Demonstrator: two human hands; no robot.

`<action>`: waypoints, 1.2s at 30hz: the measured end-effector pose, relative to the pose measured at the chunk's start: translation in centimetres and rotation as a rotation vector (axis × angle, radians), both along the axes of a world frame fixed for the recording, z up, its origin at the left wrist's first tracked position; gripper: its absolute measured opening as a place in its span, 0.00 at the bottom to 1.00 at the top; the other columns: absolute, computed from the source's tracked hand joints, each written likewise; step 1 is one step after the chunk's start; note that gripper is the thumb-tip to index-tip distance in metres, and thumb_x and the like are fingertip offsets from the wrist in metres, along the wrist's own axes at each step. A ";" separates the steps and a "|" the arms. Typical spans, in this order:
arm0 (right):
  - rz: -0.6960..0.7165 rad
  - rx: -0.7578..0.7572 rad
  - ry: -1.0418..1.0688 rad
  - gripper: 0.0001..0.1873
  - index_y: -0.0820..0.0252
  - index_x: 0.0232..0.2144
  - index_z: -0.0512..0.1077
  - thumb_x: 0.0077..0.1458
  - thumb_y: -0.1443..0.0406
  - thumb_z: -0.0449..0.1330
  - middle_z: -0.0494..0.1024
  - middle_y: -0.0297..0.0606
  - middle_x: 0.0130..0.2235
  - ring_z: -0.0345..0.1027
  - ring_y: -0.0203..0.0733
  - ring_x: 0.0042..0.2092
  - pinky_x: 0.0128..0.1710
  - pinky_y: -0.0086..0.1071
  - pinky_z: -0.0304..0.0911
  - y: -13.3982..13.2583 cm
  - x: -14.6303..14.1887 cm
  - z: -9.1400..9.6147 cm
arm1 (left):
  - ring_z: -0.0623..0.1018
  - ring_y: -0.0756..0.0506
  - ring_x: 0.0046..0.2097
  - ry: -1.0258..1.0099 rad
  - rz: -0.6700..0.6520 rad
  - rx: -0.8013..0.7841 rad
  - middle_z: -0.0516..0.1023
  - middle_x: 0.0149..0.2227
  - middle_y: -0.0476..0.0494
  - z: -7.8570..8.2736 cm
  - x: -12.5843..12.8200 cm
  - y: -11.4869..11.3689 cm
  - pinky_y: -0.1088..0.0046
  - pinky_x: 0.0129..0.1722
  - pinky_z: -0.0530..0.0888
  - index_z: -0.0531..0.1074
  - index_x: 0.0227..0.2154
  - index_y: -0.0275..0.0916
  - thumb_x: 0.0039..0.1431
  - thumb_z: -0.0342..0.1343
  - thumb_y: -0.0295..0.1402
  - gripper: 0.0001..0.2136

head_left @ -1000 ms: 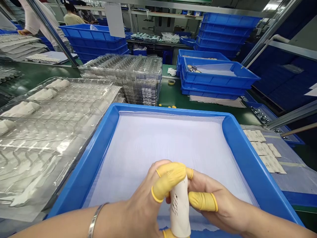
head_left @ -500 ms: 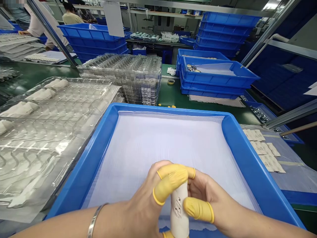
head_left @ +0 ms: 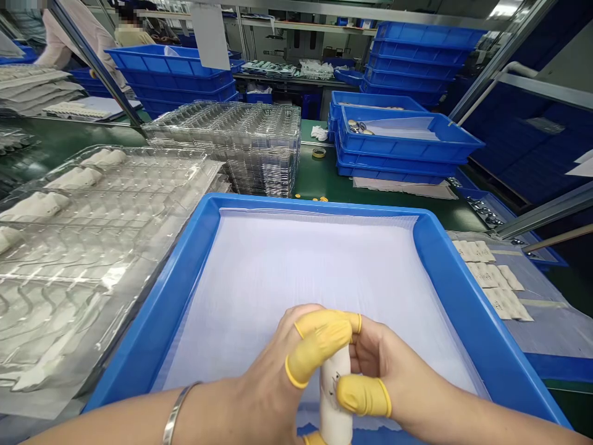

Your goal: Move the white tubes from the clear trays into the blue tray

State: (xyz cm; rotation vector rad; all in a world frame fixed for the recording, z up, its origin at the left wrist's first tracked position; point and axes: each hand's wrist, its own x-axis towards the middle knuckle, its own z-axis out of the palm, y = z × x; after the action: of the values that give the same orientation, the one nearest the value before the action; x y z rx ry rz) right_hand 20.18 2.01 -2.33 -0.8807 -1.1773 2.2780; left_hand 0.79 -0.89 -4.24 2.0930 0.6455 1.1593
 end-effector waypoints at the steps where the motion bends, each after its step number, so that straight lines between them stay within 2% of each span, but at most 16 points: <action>1: 0.000 -0.013 -0.009 0.30 0.59 0.46 0.72 0.44 0.55 0.76 0.68 0.34 0.35 0.60 0.41 0.37 0.37 0.33 0.57 0.0 0.0 0.0 | 0.66 0.33 0.57 0.004 0.001 0.007 0.64 0.55 0.35 -0.1 0.0 0.0 0.52 0.54 0.67 0.37 0.67 0.47 0.45 0.61 0.27 0.49; 4: 0.011 -0.044 0.043 0.29 0.60 0.47 0.71 0.46 0.56 0.75 0.68 0.35 0.36 0.59 0.41 0.37 0.40 0.34 0.57 0.1 -0.1 0.0 | 0.66 0.33 0.57 0.010 -0.002 0.025 0.64 0.54 0.34 -0.2 -0.1 -0.1 0.52 0.54 0.68 0.35 0.67 0.46 0.46 0.61 0.28 0.50; 9: 0.075 -0.032 0.189 0.25 0.59 0.52 0.68 0.55 0.59 0.69 0.67 0.35 0.34 0.56 0.39 0.34 0.34 0.31 0.55 0.4 -0.2 0.3 | 0.66 0.34 0.56 0.006 -0.035 0.024 0.64 0.51 0.33 -0.1 -0.1 0.2 0.52 0.54 0.68 0.35 0.66 0.41 0.46 0.61 0.29 0.49; 14: 0.052 -0.078 0.189 0.26 0.59 0.53 0.66 0.54 0.61 0.68 0.68 0.36 0.35 0.59 0.42 0.37 0.37 0.33 0.56 0.4 -0.2 1.0 | 0.63 0.33 0.59 0.014 -0.035 0.027 0.57 0.59 0.29 -0.1 -0.2 0.3 0.51 0.56 0.67 0.35 0.66 0.43 0.47 0.61 0.28 0.49; 15: 0.033 -0.109 0.198 0.28 0.59 0.54 0.64 0.53 0.62 0.68 0.69 0.37 0.35 0.61 0.43 0.38 0.37 0.33 0.56 0.3 -0.2 1.0 | 0.62 0.32 0.60 0.029 -0.018 0.051 0.56 0.60 0.29 0.0 -0.3 0.3 0.50 0.57 0.65 0.38 0.66 0.44 0.46 0.61 0.27 0.47; 17: -0.013 -0.181 0.211 0.32 0.58 0.56 0.60 0.53 0.65 0.68 0.71 0.37 0.37 0.63 0.41 0.37 0.37 0.32 0.57 0.2 -0.2 0.9 | 0.61 0.32 0.61 0.074 0.022 0.111 0.61 0.58 0.32 0.2 -0.3 0.3 0.48 0.58 0.62 0.51 0.63 0.45 0.46 0.59 0.23 0.40; 19: -0.039 -0.225 0.207 0.32 0.57 0.57 0.59 0.53 0.68 0.67 0.72 0.35 0.36 0.64 0.38 0.36 0.36 0.30 0.57 0.2 -0.2 0.7 | 0.65 0.34 0.59 0.086 0.055 0.135 0.70 0.52 0.35 0.5 -0.4 0.4 0.49 0.59 0.61 0.66 0.54 0.46 0.48 0.60 0.23 0.29; 20: -0.042 -0.221 0.188 0.30 0.57 0.56 0.60 0.54 0.69 0.67 0.72 0.35 0.36 0.65 0.37 0.35 0.36 0.29 0.57 0.2 -0.2 0.6 | 0.69 0.35 0.56 0.065 0.066 0.124 0.73 0.49 0.36 0.7 -0.4 0.5 0.50 0.59 0.62 0.69 0.50 0.45 0.49 0.62 0.24 0.24; 21: -0.038 -0.202 0.160 0.25 0.58 0.53 0.64 0.54 0.69 0.67 0.72 0.35 0.35 0.65 0.37 0.35 0.36 0.28 0.58 0.2 -0.2 0.4 | 0.73 0.37 0.52 0.025 0.071 0.091 0.76 0.46 0.38 0.8 -0.4 0.6 0.52 0.58 0.63 0.70 0.48 0.46 0.48 0.65 0.27 0.22; 23: -0.003 -0.134 0.086 0.14 0.61 0.43 0.70 0.56 0.66 0.68 0.72 0.34 0.34 0.65 0.36 0.35 0.37 0.28 0.59 0.2 -0.2 0.3 | 0.77 0.43 0.39 -0.091 0.074 -0.034 0.79 0.38 0.43 1.0 -0.3 0.7 0.56 0.56 0.64 0.71 0.48 0.46 0.45 0.69 0.33 0.25; 25: 0.050 -0.083 0.041 0.13 0.63 0.35 0.72 0.56 0.61 0.69 0.73 0.35 0.33 0.65 0.37 0.35 0.36 0.28 0.60 -0.1 -0.2 0.2 | 0.75 0.47 0.32 -0.219 0.080 -0.228 0.78 0.29 0.50 1.0 -0.2 0.7 0.60 0.50 0.68 0.73 0.43 0.47 0.39 0.72 0.36 0.24; 28: 0.088 -0.075 -0.013 0.17 0.60 0.37 0.71 0.50 0.60 0.73 0.74 0.35 0.34 0.67 0.40 0.36 0.38 0.32 0.62 -0.8 0.0 -0.1 | 0.71 0.48 0.31 -0.387 0.116 -0.567 0.72 0.27 0.49 0.8 0.1 0.6 0.68 0.37 0.70 0.76 0.30 0.41 0.35 0.73 0.40 0.18; 31: 0.023 0.027 -0.093 0.19 0.57 0.38 0.73 0.44 0.67 0.74 0.75 0.34 0.34 0.69 0.42 0.38 0.43 0.36 0.64 -1.6 0.0 -0.7 | 0.69 0.50 0.31 -0.467 0.093 -0.809 0.69 0.30 0.48 0.8 0.3 0.4 0.70 0.34 0.68 0.75 0.26 0.36 0.37 0.72 0.41 0.17; 33: -0.038 0.138 -0.136 0.18 0.56 0.36 0.75 0.42 0.69 0.74 0.76 0.34 0.34 0.69 0.44 0.37 0.44 0.36 0.65 -1.8 -0.2 -1.0 | 0.69 0.50 0.31 -0.486 0.086 -0.886 0.69 0.29 0.49 1.0 0.4 0.3 0.70 0.34 0.68 0.74 0.26 0.36 0.37 0.72 0.41 0.17; 36: -0.068 0.218 -0.192 0.16 0.56 0.36 0.75 0.44 0.66 0.74 0.77 0.36 0.36 0.70 0.47 0.39 0.43 0.37 0.66 -1.8 -0.4 -0.7 | 0.70 0.49 0.32 -0.476 0.137 -0.879 0.69 0.28 0.50 1.3 0.5 0.4 0.70 0.35 0.68 0.75 0.27 0.36 0.36 0.73 0.39 0.17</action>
State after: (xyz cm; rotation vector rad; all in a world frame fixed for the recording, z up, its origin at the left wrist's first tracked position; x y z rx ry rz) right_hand 19.76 0.23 -3.00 -1.0531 -1.4239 1.9994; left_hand 1.30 -0.47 -2.94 1.0111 0.8633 1.1071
